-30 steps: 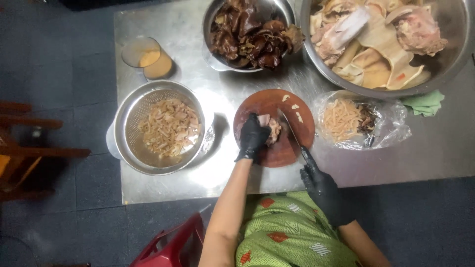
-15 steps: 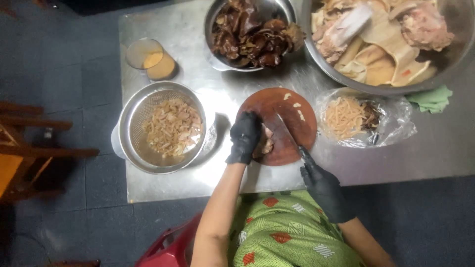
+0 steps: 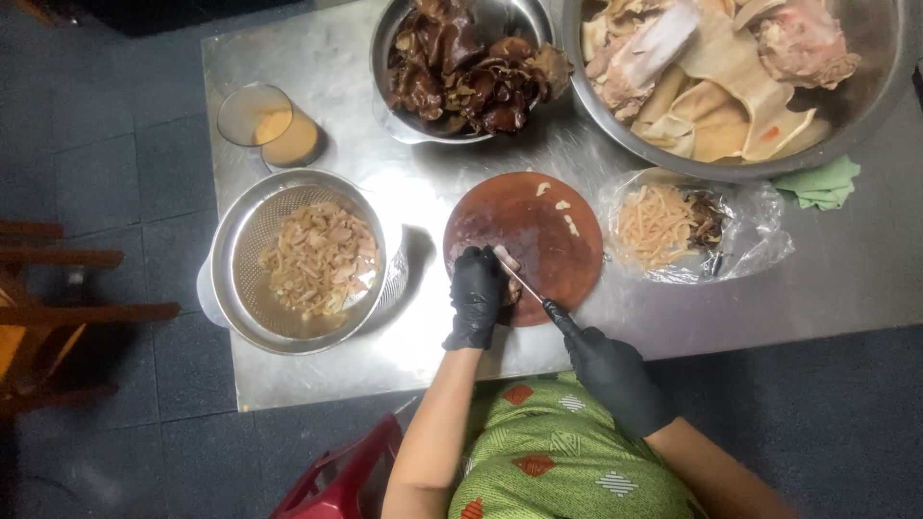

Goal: Slicing cooked meat or offal into thin strips on a wooden cutting board using a knife.

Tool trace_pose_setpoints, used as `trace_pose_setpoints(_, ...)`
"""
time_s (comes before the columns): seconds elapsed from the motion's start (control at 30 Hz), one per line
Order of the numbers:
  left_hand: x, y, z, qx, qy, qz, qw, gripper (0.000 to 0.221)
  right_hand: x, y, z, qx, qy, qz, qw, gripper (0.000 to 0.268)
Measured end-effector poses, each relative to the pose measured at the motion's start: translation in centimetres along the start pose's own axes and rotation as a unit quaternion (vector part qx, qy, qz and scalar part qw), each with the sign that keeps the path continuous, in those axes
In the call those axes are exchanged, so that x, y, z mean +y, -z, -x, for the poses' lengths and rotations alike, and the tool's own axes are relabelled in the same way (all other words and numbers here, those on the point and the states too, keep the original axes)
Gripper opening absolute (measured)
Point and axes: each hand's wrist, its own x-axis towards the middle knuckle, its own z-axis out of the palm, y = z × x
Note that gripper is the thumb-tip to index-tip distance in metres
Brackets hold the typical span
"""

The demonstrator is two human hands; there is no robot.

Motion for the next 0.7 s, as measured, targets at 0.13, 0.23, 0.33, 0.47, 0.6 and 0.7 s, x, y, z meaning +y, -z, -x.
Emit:
trace_pose_setpoints(0.13,0.7,-0.5,-0.2,-0.007,0.013,0.005,1.000,0.022,0.2,-1.0,0.1,0.017,0.047,0.049,0.998,0.044)
trace_pose_setpoints(0.23,-2.6,-2.4,-0.8,-0.016,-0.005,-0.013,1.000,0.019,1.0,-2.4,-0.2,0.005,0.068,0.118,0.991,0.060)
trace_pose_setpoints(0.33,-4.3,-3.2,-0.8,-0.026,-0.020,-0.030,0.999,0.015,0.2,-0.3,-1.6,-0.016,0.064,0.082,0.994,0.062)
trace_pose_setpoints(0.47,-4.3,-3.3,-0.7,-0.030,-0.036,-0.044,0.998,0.013,1.1,-2.5,-5.6,0.012,0.156,0.190,0.969,0.084)
trace_pose_setpoints(0.6,-3.7,-2.7,-0.6,0.005,-0.054,-0.125,0.991,0.013,0.1,-4.8,-10.6,0.101,0.201,0.109,0.968,0.076)
trace_pose_setpoints(0.7,-4.3,-1.7,-0.3,-0.080,0.004,-0.021,0.997,0.020,0.1,-4.7,-11.7,0.108,0.249,0.163,0.949,0.080)
